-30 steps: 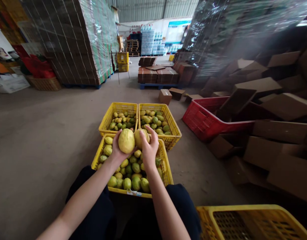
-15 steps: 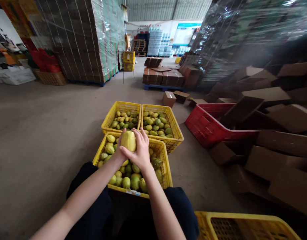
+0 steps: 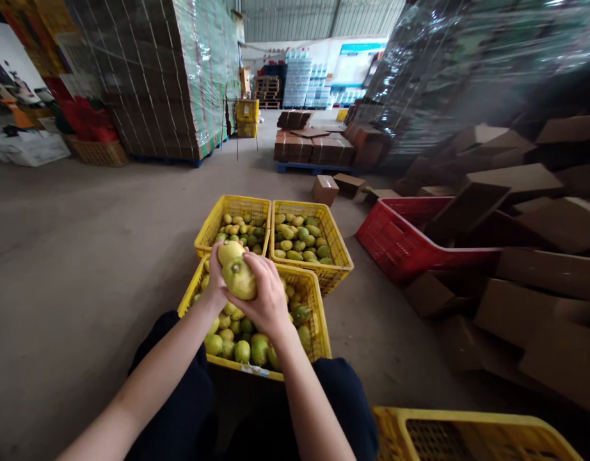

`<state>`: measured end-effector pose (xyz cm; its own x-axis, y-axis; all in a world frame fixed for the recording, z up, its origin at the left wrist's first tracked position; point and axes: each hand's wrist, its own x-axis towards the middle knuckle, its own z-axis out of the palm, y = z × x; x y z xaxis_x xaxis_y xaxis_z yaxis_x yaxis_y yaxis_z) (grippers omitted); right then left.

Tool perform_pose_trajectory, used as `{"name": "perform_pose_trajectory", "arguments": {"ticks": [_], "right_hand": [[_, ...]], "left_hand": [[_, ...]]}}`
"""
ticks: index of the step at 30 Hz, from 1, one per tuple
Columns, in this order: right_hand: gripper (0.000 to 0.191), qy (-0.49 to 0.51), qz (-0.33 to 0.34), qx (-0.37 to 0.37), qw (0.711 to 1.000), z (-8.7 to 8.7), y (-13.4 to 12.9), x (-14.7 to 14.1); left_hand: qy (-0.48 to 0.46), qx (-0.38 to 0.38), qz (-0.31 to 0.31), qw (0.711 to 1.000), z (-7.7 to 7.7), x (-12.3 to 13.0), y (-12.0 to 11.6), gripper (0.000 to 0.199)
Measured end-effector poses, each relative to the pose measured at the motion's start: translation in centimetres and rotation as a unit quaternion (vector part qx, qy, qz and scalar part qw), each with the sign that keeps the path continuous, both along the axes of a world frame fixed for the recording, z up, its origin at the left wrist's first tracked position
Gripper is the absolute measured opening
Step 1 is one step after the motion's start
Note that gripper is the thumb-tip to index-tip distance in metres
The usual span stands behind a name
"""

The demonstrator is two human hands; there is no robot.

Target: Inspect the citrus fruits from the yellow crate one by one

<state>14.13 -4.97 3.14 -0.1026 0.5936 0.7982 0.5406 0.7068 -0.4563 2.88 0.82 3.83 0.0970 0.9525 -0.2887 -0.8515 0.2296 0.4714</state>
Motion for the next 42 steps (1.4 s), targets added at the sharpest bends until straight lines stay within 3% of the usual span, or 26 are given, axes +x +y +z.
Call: {"name": "perform_pose_trajectory", "arguments": {"ticks": [4,7,11,13,18,26,32,36,42], "right_hand": [[0.071,0.097,-0.050,-0.052,0.993,0.6,0.4,1.7],[0.073,0.151,-0.044,-0.073,0.985,0.7,0.9,2.2],[0.068,0.128,-0.015,-0.056,0.990,0.4,1.0,1.8],[0.069,0.122,-0.010,-0.054,0.991,0.3,0.9,1.6],[0.067,0.111,0.004,-0.037,0.993,0.5,0.6,1.3],[0.056,0.123,0.005,-0.045,0.991,0.8,0.2,1.3],[0.060,0.180,-0.005,-0.103,0.978,0.4,0.7,1.0],[0.057,0.287,-0.008,-0.201,0.936,0.3,1.2,0.6],[0.043,0.513,0.081,-0.327,0.790,-0.1,2.2,0.5]], "left_hand": [[-0.003,0.049,0.083,0.995,1.6,-0.7,0.4,0.030],[0.043,0.104,0.081,0.990,1.8,-0.6,-0.1,0.033],[0.120,0.192,0.061,0.972,1.4,-0.5,-0.9,0.031],[0.115,0.211,0.055,0.969,1.3,-0.8,-1.0,0.028],[0.053,0.179,0.019,0.982,1.3,-1.7,-0.9,0.031],[0.085,0.171,-0.020,0.981,1.2,-1.7,-1.0,0.031],[0.117,0.173,0.033,0.977,1.5,-0.9,-0.5,0.031],[0.105,0.110,0.055,0.987,1.6,-0.5,-0.1,0.030],[0.034,0.050,0.033,0.998,1.9,-0.3,-0.2,0.027]]}}
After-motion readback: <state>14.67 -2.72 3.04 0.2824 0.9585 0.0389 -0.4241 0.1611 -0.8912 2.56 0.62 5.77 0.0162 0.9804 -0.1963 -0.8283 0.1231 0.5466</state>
